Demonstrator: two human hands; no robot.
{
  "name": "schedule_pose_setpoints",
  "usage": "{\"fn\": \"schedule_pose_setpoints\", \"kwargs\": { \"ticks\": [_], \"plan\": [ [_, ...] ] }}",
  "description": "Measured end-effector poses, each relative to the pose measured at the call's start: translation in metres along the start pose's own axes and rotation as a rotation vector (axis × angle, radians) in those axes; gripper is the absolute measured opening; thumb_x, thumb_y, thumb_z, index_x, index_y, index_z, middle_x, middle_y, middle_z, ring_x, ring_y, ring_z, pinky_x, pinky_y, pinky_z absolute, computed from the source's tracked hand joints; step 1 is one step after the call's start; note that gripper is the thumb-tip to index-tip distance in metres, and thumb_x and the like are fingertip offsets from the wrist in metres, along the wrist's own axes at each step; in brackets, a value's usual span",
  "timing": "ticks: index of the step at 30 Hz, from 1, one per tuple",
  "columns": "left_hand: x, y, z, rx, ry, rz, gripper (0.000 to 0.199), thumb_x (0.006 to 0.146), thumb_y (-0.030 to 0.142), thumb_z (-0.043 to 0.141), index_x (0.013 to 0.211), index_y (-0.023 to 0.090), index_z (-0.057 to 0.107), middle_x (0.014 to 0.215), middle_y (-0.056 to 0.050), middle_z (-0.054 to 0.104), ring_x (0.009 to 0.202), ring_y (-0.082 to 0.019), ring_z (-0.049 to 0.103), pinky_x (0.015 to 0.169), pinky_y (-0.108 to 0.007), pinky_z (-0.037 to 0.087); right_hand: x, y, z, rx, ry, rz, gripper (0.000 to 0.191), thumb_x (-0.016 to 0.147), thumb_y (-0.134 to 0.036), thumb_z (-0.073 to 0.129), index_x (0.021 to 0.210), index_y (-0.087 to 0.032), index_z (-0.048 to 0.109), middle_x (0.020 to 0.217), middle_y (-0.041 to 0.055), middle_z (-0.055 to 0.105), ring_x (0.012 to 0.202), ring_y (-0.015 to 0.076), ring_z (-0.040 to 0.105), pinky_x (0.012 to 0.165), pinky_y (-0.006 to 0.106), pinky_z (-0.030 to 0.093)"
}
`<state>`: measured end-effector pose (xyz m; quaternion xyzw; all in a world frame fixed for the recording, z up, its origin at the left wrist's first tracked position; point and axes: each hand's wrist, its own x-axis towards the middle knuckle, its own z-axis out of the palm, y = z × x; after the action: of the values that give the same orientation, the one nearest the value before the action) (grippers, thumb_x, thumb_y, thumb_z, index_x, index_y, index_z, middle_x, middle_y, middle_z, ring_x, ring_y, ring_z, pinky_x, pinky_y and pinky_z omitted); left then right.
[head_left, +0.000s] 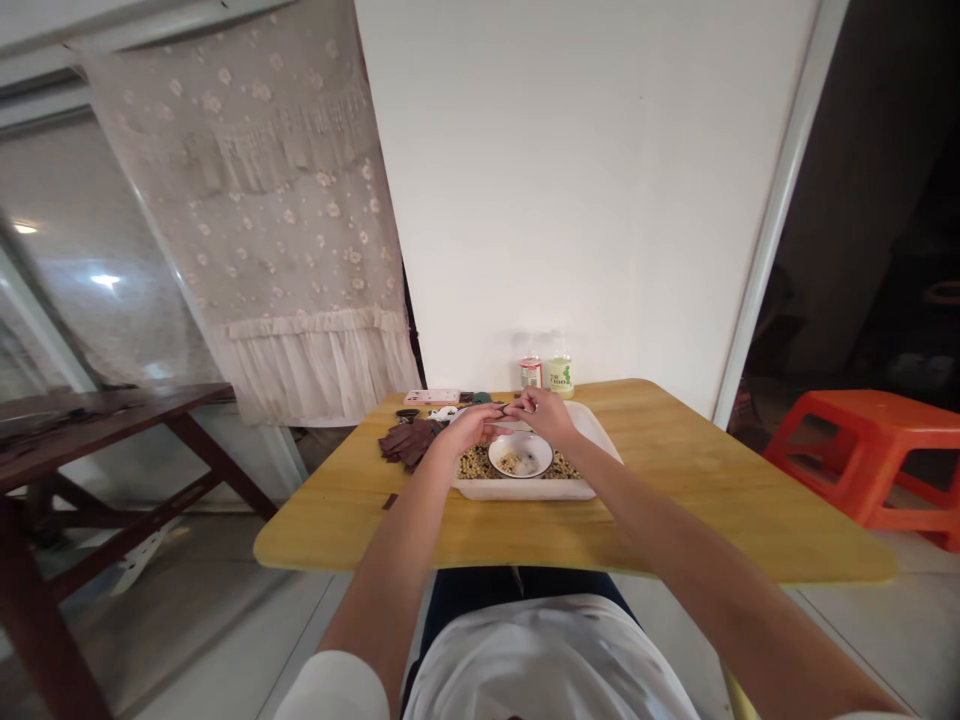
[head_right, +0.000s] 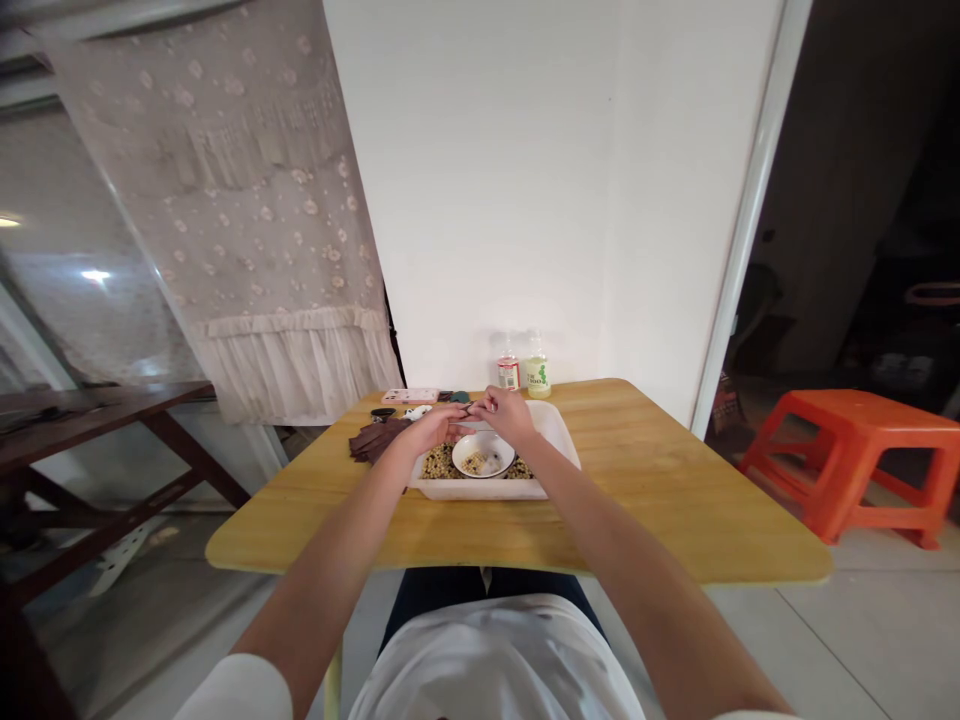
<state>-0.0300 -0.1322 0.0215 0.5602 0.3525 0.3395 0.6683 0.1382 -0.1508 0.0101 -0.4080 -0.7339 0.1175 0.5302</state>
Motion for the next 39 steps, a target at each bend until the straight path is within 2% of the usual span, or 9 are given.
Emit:
{"fn": "schedule_pose_setpoints", "kwargs": {
  "ticks": [10,19,25,29,33,39],
  "plan": [
    [0.0037,-0.0016,-0.002,0.019,-0.013,0.001,0.028,0.072,0.016,0.051,0.099,0.014,0.058,0.095,-0.009,0.066,0.067,-0.016,0.065,0.046,-0.018,0.042,-0.0003,-0.0009,0.0008,-0.018,0.022,-0.007,0.031,0.067,-0.026,0.056,0.053,-0.02,0.028,0.056,-0.0034,0.056,0.064,0.0152,0.059,0.052,0.021,0.036],
    [-0.0018,0.0009,0.0023,-0.002,0.012,-0.019,0.018,0.072,0.016,0.052,0.089,0.015,0.058,0.086,-0.007,0.068,0.063,-0.015,0.064,0.046,-0.018,0.042,0.0005,0.0038,0.0045,0.006,0.022,-0.014,0.03,0.067,-0.028,0.056,0.055,-0.021,0.03,0.058,-0.003,0.057,0.063,0.0156,0.059,0.054,0.023,0.039],
    [-0.0006,0.0001,0.0001,-0.003,-0.013,-0.018,0.024,0.071,0.019,0.056,0.094,0.015,0.056,0.089,-0.008,0.067,0.065,-0.015,0.065,0.045,-0.018,0.041,0.0003,0.0061,0.0,-0.018,0.116,0.016,0.032,0.069,-0.031,0.056,0.054,-0.021,0.029,0.056,-0.0027,0.056,0.065,0.0172,0.06,0.054,0.024,0.038],
    [0.0008,-0.0005,-0.0012,-0.009,-0.024,-0.011,0.027,0.069,0.018,0.057,0.096,0.015,0.054,0.091,-0.009,0.067,0.066,-0.015,0.065,0.046,-0.018,0.042,-0.0001,0.0073,-0.0028,0.024,0.171,0.033,0.035,0.069,-0.032,0.056,0.055,-0.021,0.027,0.058,-0.0024,0.057,0.071,0.0183,0.061,0.056,0.024,0.039],
    [0.0014,-0.0007,-0.0017,-0.018,-0.03,-0.005,0.022,0.07,0.017,0.055,0.092,0.015,0.055,0.088,-0.009,0.068,0.064,-0.015,0.065,0.045,-0.017,0.042,-0.0002,0.0077,-0.0023,0.067,0.163,0.038,0.034,0.069,-0.034,0.057,0.056,-0.021,0.028,0.062,-0.0016,0.06,0.074,0.0192,0.062,0.058,0.025,0.04],
    [0.0035,-0.0026,-0.0041,-0.042,-0.042,0.002,0.02,0.069,0.017,0.055,0.089,0.016,0.056,0.086,-0.008,0.068,0.064,-0.015,0.064,0.045,-0.017,0.042,0.0009,0.007,-0.0021,0.148,0.15,0.066,0.041,0.066,-0.04,0.059,0.055,-0.022,0.025,0.057,-0.0028,0.055,0.074,0.0198,0.062,0.06,0.027,0.043]
  ]
}}
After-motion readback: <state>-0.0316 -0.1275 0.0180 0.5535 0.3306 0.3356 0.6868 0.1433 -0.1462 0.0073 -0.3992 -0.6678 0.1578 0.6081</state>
